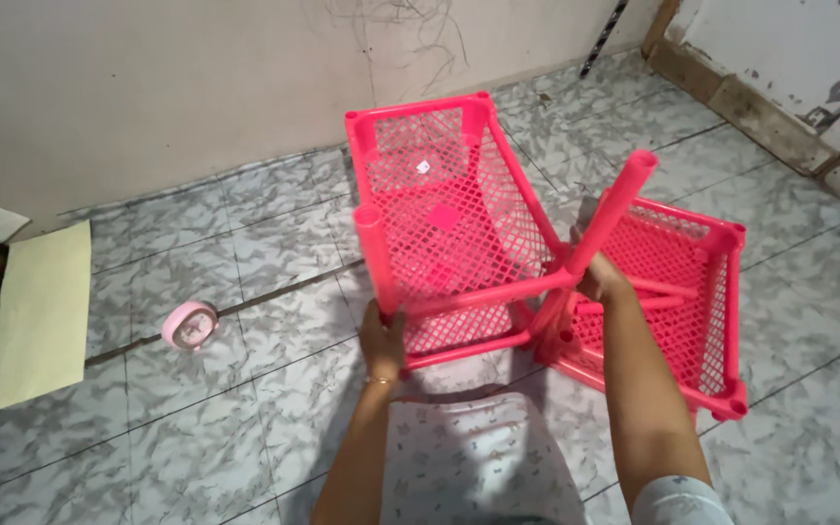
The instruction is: The person assembles a pink plastic storage unit by inserting vertical rods into the corners of stacked mesh trays. They repeatedly insert and remove rods to test fit, then stack additional trays and continue inserting rods to build a multi-tiered structure.
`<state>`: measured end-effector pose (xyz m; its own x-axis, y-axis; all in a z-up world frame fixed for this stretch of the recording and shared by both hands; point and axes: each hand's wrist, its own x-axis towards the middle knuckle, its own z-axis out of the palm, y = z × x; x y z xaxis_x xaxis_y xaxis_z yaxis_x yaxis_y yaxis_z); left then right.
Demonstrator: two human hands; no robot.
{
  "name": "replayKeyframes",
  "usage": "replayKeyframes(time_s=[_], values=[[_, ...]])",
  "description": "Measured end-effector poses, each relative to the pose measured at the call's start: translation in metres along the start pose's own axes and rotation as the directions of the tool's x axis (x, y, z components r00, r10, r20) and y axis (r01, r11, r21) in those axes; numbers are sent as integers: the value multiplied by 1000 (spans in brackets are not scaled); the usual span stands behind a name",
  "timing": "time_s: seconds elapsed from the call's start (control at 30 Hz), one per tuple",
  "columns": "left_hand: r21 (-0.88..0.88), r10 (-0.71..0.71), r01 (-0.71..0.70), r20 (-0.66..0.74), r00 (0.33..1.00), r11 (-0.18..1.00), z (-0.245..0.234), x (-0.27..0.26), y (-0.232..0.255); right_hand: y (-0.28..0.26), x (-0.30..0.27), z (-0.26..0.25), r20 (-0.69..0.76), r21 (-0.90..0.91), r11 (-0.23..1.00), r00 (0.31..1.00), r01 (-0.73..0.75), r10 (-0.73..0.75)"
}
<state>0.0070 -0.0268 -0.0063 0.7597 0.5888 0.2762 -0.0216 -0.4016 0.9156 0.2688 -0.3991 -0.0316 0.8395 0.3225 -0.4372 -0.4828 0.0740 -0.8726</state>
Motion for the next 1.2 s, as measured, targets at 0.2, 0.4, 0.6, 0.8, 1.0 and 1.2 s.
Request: replayKeyframes(time_s=[0.2, 0.4, 0.6, 0.8, 1.0, 1.2], values=[[-135, 85, -71, 102, 991, 988, -37, 39, -47, 10, 16, 27, 174, -25, 999, 984, -25, 29], [-273, 68, -12, 196, 978, 962, -65, 73, -65, 38, 26, 67, 168, 103, 992, 984, -74, 56], [-322, 98, -131, -118, 988, 937, -68, 81, -61, 91, 11, 112, 57, 234, 971, 997, 45, -60], [-401, 97, -167, -189, 977, 901, -36, 42, -69, 132, -23, 188, 44, 406, 912, 996, 55, -79], [-240, 15, -53, -161, 987, 969, -23, -19, -56, 125, -68, 293, 56, 463, 883, 992, 71, -109], [-176, 12, -54, -232, 973, 983, -29, -12, -41, 127, -89, 372, -22, 473, 868, 987, 149, -157]])
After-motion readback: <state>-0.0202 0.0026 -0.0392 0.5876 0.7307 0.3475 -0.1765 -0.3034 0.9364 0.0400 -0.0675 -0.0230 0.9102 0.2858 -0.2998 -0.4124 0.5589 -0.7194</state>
